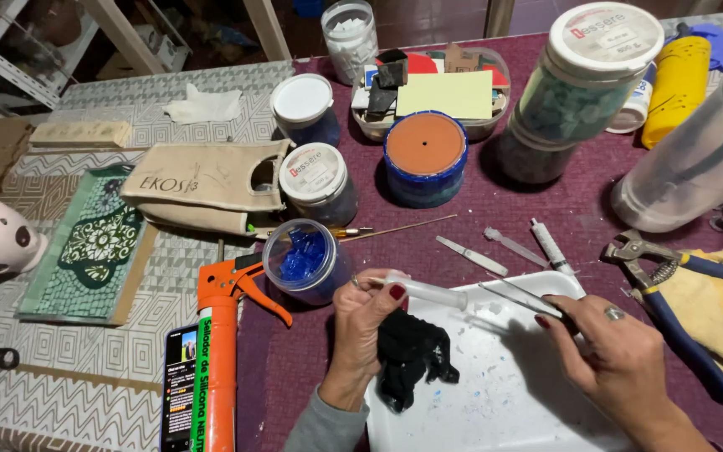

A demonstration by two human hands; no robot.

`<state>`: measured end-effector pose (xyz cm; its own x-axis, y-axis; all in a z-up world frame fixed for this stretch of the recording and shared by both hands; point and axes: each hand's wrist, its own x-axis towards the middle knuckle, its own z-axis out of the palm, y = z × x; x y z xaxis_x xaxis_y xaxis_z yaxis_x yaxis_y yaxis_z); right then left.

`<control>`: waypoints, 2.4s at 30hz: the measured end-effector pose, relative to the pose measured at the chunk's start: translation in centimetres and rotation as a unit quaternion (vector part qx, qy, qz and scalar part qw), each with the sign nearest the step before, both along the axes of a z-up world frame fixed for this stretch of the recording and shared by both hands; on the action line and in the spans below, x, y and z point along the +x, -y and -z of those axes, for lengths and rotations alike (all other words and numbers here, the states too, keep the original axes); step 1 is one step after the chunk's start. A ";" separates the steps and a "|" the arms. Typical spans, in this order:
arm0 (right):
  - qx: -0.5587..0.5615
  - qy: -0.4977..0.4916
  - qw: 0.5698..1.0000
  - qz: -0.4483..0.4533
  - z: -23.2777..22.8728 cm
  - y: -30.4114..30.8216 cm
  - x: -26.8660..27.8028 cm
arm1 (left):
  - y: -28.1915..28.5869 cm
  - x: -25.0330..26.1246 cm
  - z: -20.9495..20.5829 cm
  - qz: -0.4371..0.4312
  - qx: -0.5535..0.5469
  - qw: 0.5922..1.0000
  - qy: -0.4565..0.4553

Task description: Using a syringe to apply a white paste or adhesive onto a black decorative object.

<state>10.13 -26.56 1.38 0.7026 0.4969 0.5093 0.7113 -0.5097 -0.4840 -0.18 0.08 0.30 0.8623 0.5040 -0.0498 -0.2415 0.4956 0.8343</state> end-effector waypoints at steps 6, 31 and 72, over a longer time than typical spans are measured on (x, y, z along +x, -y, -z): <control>-0.011 0.033 0.999 -0.010 0.5 0.0 0.2 | -1.0 -0.8 0.4 0.033 -0.007 0.994 0.101; 0.206 -0.539 0.810 -0.102 -8.1 -2.9 0.4 | 4.2 0.8 -15.0 0.054 0.605 0.792 -0.055; 0.488 -0.629 0.605 -0.024 -3.0 -6.6 2.7 | 3.9 1.4 -0.1 0.237 0.076 0.967 -0.059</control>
<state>12.87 -19.95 4.38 0.8362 0.4259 -0.3457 -0.5293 0.4613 -0.7121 1.20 -3.80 0.38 0.9910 0.0637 -0.1177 0.0830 0.3972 0.9140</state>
